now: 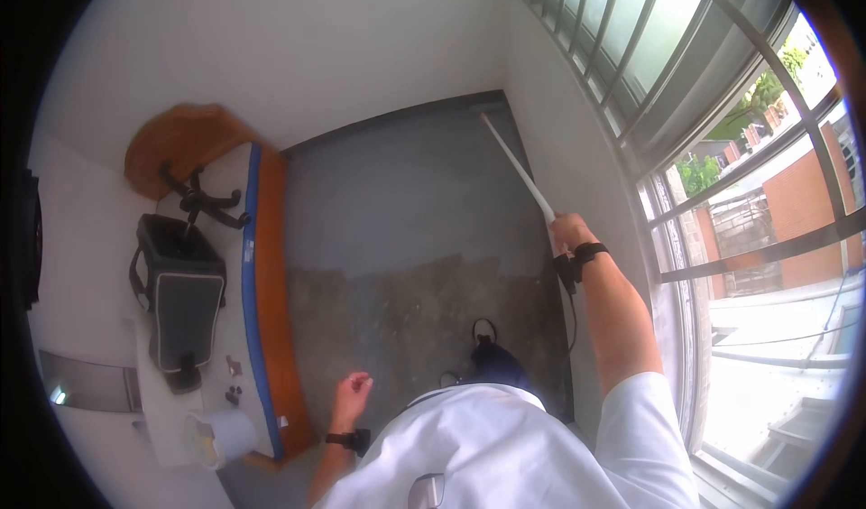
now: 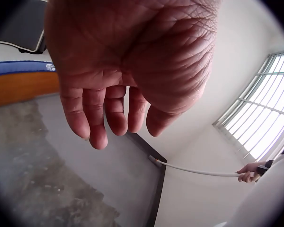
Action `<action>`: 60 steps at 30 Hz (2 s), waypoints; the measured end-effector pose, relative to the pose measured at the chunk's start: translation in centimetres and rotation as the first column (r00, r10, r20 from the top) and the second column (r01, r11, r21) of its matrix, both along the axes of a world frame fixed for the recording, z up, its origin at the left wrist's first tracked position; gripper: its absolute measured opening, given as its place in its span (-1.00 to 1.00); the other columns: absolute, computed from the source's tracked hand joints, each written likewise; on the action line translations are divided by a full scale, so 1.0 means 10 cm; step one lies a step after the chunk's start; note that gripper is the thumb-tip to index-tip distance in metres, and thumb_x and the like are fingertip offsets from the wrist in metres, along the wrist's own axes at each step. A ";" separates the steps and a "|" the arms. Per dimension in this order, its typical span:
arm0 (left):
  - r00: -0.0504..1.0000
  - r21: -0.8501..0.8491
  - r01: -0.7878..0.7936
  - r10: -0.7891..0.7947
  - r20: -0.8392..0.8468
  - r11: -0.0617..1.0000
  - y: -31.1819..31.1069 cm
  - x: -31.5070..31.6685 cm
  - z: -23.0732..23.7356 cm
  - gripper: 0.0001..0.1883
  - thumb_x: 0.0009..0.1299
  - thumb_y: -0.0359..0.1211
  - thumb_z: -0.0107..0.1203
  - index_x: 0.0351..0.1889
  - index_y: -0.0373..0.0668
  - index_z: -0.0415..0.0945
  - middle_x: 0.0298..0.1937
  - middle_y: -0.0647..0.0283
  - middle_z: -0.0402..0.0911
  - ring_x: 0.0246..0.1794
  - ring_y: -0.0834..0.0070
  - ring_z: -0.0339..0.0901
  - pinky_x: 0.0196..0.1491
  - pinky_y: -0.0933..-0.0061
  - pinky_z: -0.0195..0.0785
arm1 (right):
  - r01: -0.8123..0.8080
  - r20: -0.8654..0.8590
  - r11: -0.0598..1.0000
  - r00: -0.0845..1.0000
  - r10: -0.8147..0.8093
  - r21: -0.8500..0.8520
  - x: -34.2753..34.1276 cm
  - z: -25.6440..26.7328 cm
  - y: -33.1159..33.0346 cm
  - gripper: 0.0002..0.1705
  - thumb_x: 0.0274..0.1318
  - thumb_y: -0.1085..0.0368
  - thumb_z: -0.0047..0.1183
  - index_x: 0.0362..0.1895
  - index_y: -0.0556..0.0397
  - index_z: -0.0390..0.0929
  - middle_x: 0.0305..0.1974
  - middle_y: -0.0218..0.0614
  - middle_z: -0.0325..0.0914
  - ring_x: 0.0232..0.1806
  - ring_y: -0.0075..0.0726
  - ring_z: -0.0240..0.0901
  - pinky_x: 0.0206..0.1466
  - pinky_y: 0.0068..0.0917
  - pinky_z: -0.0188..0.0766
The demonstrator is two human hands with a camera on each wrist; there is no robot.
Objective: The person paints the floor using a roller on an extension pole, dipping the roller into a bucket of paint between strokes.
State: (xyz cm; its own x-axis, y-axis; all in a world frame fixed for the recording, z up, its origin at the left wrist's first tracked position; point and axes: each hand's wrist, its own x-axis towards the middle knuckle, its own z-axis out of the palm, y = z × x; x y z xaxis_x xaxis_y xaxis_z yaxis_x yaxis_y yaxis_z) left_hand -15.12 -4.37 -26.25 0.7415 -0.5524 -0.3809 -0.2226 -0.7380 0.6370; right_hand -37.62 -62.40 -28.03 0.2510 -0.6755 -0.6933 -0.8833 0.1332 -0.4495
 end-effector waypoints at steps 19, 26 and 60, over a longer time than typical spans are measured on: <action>0.985 -0.155 0.165 -0.154 0.079 0.974 0.96 -0.28 -0.14 -0.75 0.30 -0.30 0.25 -0.14 -0.26 0.63 -0.26 0.12 0.63 -0.27 0.31 0.60 -0.16 0.35 0.48 | 0.200 0.160 0.979 0.968 -0.192 -0.034 -1.69 0.27 2.90 -0.40 0.30 0.28 0.01 0.42 -0.04 0.29 -0.35 -0.25 0.55 -0.41 -0.41 0.46 -0.23 -0.36 0.45; 0.981 -0.104 0.194 -0.192 0.024 0.976 2.10 -0.61 -0.36 -0.72 0.29 -0.28 0.25 -0.15 -0.28 0.63 -0.26 0.10 0.65 -0.27 0.30 0.62 -0.16 0.35 0.49 | 0.175 0.151 0.978 0.976 -0.157 -0.115 -2.28 0.36 4.34 -0.40 0.28 0.32 0.00 0.42 -0.07 0.32 -0.44 -0.40 0.49 -0.51 -0.54 0.37 -0.43 -0.42 0.31; 0.979 0.002 0.162 -0.160 -0.129 0.987 2.82 -1.27 -0.42 -0.69 0.32 -0.23 0.21 -0.12 -0.26 0.63 -0.31 0.09 0.70 -0.30 0.30 0.65 -0.17 0.35 0.50 | 0.176 0.266 0.950 0.932 -0.245 0.259 -2.35 0.77 4.74 -0.89 0.19 0.37 0.02 -0.30 0.17 0.45 -0.53 -0.37 0.39 -0.60 -0.48 0.30 -0.55 -0.46 0.29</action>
State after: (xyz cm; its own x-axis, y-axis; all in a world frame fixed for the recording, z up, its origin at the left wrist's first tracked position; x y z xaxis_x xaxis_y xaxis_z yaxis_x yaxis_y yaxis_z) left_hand -27.87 23.87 -30.45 0.5876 -0.6552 -0.4749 -0.2563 -0.7074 0.6588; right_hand -61.09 -14.99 -20.29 0.3344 -0.5679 -0.7521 -0.6579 0.4307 -0.6178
